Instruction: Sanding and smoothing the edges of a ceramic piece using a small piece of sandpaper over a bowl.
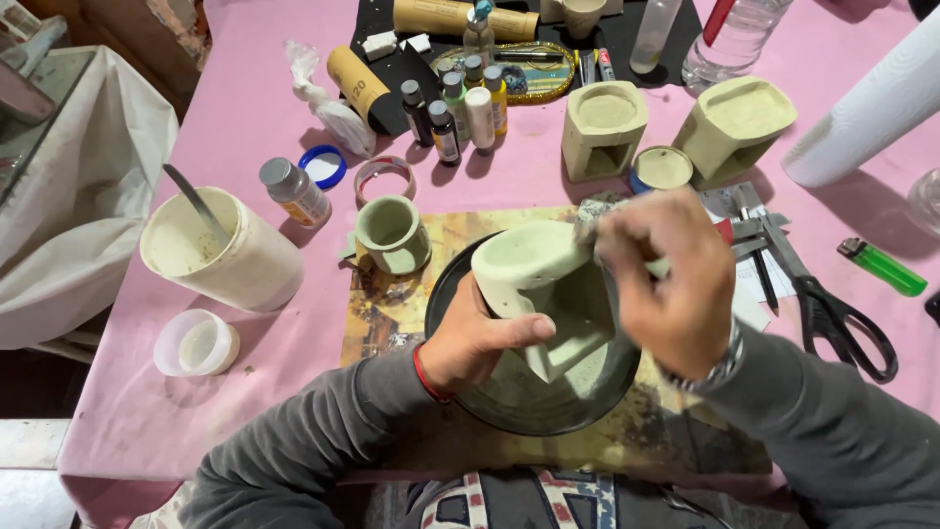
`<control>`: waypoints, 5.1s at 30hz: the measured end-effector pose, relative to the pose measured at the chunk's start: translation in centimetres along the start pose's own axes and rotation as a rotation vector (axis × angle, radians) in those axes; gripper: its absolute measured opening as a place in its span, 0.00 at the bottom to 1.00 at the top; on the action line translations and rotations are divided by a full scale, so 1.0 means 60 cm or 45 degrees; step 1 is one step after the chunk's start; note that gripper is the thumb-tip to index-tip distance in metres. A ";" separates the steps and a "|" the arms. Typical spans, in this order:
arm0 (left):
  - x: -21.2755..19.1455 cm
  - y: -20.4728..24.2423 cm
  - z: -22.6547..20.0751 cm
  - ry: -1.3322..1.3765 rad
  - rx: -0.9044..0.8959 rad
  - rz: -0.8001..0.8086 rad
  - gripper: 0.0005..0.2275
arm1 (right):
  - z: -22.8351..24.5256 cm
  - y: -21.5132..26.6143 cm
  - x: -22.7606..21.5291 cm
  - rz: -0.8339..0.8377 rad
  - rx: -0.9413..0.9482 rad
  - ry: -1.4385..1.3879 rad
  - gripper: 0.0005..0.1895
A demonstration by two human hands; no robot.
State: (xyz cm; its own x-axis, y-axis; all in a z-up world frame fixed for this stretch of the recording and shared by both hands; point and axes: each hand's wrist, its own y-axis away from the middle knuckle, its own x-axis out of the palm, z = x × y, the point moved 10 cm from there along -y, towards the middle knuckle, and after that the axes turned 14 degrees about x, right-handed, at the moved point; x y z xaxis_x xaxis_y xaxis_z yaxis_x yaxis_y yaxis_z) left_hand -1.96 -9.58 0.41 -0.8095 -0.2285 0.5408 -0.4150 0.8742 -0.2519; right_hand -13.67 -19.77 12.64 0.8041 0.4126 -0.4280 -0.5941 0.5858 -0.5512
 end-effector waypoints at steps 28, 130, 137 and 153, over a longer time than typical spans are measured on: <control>0.013 -0.014 -0.048 -0.305 0.187 -0.055 0.30 | 0.030 0.031 0.035 0.047 -0.496 0.111 0.12; -0.061 -0.006 -0.039 0.049 0.143 0.248 0.50 | -0.049 -0.028 -0.028 0.425 0.165 -0.136 0.14; -0.059 -0.014 -0.055 -0.097 0.216 0.198 0.51 | 0.030 0.018 0.019 0.762 -0.088 0.025 0.16; -0.019 -0.022 -0.076 -0.612 0.443 0.262 0.48 | 0.041 0.066 0.084 0.361 -0.224 0.066 0.16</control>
State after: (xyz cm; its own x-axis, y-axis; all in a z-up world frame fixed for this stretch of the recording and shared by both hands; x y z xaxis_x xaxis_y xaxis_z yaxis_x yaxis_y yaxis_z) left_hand 1.39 -8.53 3.82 -0.9499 -0.3081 0.0527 -0.2763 0.7487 -0.6026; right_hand -11.93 -13.66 10.04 0.6064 0.5031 -0.6158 -0.7927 0.3212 -0.5182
